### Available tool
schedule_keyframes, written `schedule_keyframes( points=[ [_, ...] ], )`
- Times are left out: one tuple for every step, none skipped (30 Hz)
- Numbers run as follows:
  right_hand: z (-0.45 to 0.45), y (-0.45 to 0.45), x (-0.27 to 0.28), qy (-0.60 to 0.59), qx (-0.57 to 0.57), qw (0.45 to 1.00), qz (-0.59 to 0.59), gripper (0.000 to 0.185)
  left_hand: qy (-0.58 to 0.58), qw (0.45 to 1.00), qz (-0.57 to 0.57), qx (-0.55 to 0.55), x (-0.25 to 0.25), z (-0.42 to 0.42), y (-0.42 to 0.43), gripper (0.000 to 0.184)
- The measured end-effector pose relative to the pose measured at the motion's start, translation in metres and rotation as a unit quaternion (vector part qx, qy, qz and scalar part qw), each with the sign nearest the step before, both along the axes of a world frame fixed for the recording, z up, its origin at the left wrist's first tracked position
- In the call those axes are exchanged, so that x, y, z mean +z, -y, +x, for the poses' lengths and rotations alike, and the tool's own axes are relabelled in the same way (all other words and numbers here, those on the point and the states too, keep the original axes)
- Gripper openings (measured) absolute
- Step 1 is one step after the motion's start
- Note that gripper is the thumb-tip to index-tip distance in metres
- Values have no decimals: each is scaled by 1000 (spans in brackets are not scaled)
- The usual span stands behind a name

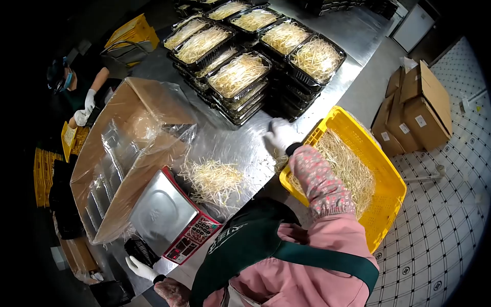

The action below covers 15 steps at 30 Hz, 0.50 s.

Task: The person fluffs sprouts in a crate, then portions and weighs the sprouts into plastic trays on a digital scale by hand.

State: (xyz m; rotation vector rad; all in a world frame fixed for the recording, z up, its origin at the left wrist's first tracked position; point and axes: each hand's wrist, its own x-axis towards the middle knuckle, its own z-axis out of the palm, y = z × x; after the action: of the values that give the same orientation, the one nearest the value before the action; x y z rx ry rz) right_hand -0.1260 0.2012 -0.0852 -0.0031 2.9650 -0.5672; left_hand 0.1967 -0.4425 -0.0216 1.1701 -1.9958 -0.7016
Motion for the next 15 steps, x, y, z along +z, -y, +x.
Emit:
schedule_keyframes(
  points=[
    [3, -19, -32, -36, -45, 994, 95, 64, -15, 999, 13, 45, -7, 6, 7, 57],
    [10, -27, -63, -64, -80, 989, 102, 61, -15, 999, 12, 42, -13, 12, 15, 57],
    [18, -12, -47, 24, -43, 987, 151, 62, 70, 995, -22, 65, -21, 17, 24, 59],
    [26, 16, -14, 111, -5, 973, 201, 62, 154, 983, -54, 88, -31, 22, 31, 62],
    [36, 53, 24, 198, 27, 969, 148, 63, 189, 976, -80, 71, -45, 29, 41, 65],
    [53, 80, 26, 198, 99, 969, 109, 65, 188, 977, -78, 68, -53, 34, 43, 65],
    [71, 107, 28, 200, 170, 963, 68, 68, 214, 976, -33, 31, -59, 38, 45, 64],
    [84, 120, 4, 112, 279, 953, 42, 73, 239, 971, 12, -6, -65, 43, 49, 63],
    [81, 121, -13, 111, 279, 953, 44, 73, 225, 973, 19, -51, -74, 49, 56, 60],
    [76, 121, -19, 47, 251, 960, -118, 71, 223, 973, 22, -51, -79, 54, 61, 60],
    [59, 109, -22, 57, 209, 960, -177, 68, 220, 972, 30, -78, -85, 59, 65, 58],
    [43, 97, -16, 63, 167, 955, -237, 64, 217, 970, 37, -104, -89, 64, 68, 57],
    [22, 78, 26, 108, 80, 968, -212, 63, 203, 972, 30, -113, -93, 68, 71, 54],
    [-5, 52, 2, -2, 37, 984, -175, 57, 198, 974, 31, -109, -93, 69, 73, 54],
    [-38, 26, -38, -80, -36, 987, -132, 54, 208, 971, 31, -110, -92, 71, 73, 53]
  ],
)
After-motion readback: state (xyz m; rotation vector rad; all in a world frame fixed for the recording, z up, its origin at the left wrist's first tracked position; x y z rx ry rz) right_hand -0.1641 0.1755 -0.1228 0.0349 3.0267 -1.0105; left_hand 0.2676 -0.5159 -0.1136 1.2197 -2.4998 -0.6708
